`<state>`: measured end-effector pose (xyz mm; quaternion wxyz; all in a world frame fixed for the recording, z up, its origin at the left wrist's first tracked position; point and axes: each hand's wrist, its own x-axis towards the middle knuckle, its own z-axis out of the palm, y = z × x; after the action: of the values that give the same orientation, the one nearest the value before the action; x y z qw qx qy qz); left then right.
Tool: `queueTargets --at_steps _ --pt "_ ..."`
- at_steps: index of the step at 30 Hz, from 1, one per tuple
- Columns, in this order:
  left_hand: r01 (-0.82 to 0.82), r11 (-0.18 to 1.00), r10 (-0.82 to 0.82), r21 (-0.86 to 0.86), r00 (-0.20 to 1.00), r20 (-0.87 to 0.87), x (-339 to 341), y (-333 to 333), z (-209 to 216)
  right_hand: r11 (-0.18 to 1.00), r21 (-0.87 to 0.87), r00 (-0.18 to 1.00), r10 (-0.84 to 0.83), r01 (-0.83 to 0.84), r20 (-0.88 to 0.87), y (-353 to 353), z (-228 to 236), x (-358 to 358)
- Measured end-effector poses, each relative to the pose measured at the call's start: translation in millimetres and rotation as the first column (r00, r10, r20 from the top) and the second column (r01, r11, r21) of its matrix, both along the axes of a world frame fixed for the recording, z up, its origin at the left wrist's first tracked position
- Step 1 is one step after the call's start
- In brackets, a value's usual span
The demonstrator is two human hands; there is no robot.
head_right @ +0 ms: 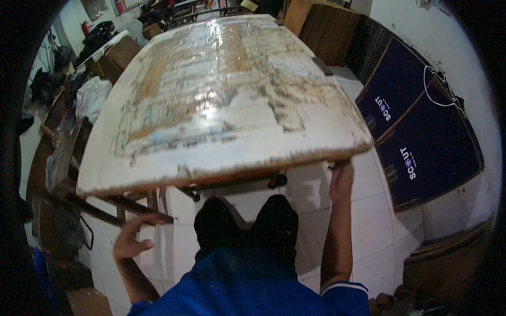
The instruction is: The person moves a large white board, places a wooden board on top, retrieves a white cushion from a black bag, and lays a white sheet over the boards. They then place a dark grid-patterned board on top and smooth the sheet.
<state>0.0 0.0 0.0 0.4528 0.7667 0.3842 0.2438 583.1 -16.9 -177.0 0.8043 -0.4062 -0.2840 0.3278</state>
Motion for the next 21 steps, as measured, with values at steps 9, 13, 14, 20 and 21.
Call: queueTargets --at_steps 9,13,14,20,21 --pt "-0.121 0.585 0.093 0.802 0.992 0.082 60 41 141 0.987 0.150 0.981 -0.087 0.061 0.173 -23 198 -89" --pt "-0.060 0.676 0.307 0.734 0.929 -0.207 82 55 117 0.979 0.149 0.982 -0.154 0.136 0.114 -13 193 -89" --pt "-0.085 0.719 0.349 0.689 0.902 -0.254 80 57 116 0.973 0.131 0.977 -0.202 0.192 0.068 -9 192 -87" --pt "0.009 0.721 0.295 0.693 0.900 -0.320 81 54 119 0.954 0.184 0.948 -0.267 0.235 0.174 -3 180 -79" --pt "-0.003 0.712 0.304 0.702 0.903 -0.305 85 53 118 0.959 0.179 0.948 -0.255 0.222 0.190 -4 179 -77"
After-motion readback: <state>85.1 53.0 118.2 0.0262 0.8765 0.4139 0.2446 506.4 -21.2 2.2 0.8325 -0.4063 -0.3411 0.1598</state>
